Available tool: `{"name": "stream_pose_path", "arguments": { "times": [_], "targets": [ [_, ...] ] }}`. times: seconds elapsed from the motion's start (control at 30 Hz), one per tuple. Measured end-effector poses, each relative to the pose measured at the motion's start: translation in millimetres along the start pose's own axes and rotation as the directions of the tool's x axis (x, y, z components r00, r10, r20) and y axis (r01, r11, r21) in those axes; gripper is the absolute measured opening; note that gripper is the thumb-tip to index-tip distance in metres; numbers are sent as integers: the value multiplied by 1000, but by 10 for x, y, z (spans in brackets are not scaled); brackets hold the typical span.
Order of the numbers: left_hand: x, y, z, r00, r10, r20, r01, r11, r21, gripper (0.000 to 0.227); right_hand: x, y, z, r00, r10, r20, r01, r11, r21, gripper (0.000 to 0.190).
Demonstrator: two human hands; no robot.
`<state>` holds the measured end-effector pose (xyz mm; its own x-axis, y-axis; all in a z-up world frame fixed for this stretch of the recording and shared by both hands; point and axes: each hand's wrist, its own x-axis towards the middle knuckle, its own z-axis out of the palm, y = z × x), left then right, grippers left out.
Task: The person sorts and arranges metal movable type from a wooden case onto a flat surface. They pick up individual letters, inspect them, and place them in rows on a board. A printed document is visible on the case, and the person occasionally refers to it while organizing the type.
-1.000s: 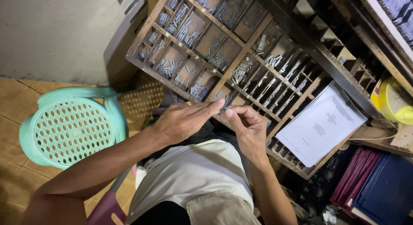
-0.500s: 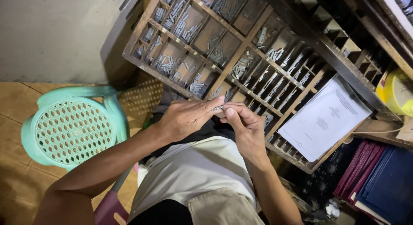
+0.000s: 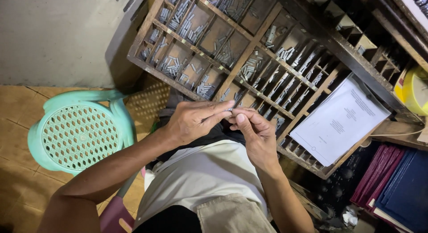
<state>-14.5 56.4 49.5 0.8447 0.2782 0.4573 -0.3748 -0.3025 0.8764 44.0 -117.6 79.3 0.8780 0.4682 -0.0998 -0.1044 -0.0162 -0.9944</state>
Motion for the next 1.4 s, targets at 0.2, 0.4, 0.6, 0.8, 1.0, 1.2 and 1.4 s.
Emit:
{"name": "stream_pose_path", "arguments": {
  "times": [0.2, 0.4, 0.6, 0.8, 1.0, 1.2, 1.4],
  "targets": [
    [117, 88, -25, 884, -448, 132, 466, 869, -170, 21, 102, 63, -70, 986, -144, 82, 159, 963, -217, 19],
    [121, 34, 29, 690, -666, 283, 710, 545, -446, 34, 117, 199, -135, 977, -183, 109, 205, 943, -260, 18],
    [150, 90, 2, 601, -708, 370, 782, 425, -456, 43, 95, 363, -190, 987, -139, 81, 152, 971, -185, 18],
    [118, 40, 33, 595, -704, 388, 790, 423, -445, 43, 77, 356, -199, 989, -135, 62, 144, 974, -173, 19],
    [111, 77, 71, 581, -732, 355, 797, 421, -434, 42, 50, 327, -202, 974, -219, 60, 226, 926, -301, 24],
    [-22, -16, 147, 631, -709, 315, 766, 504, -399, 40, -2, 326, -206, 958, -282, 42, 279, 896, -347, 23],
    [-52, -29, 155, 675, -682, 282, 730, 564, -386, 40, -37, 325, -193, 944, -329, 37, 322, 884, -340, 22]
  ]
}}
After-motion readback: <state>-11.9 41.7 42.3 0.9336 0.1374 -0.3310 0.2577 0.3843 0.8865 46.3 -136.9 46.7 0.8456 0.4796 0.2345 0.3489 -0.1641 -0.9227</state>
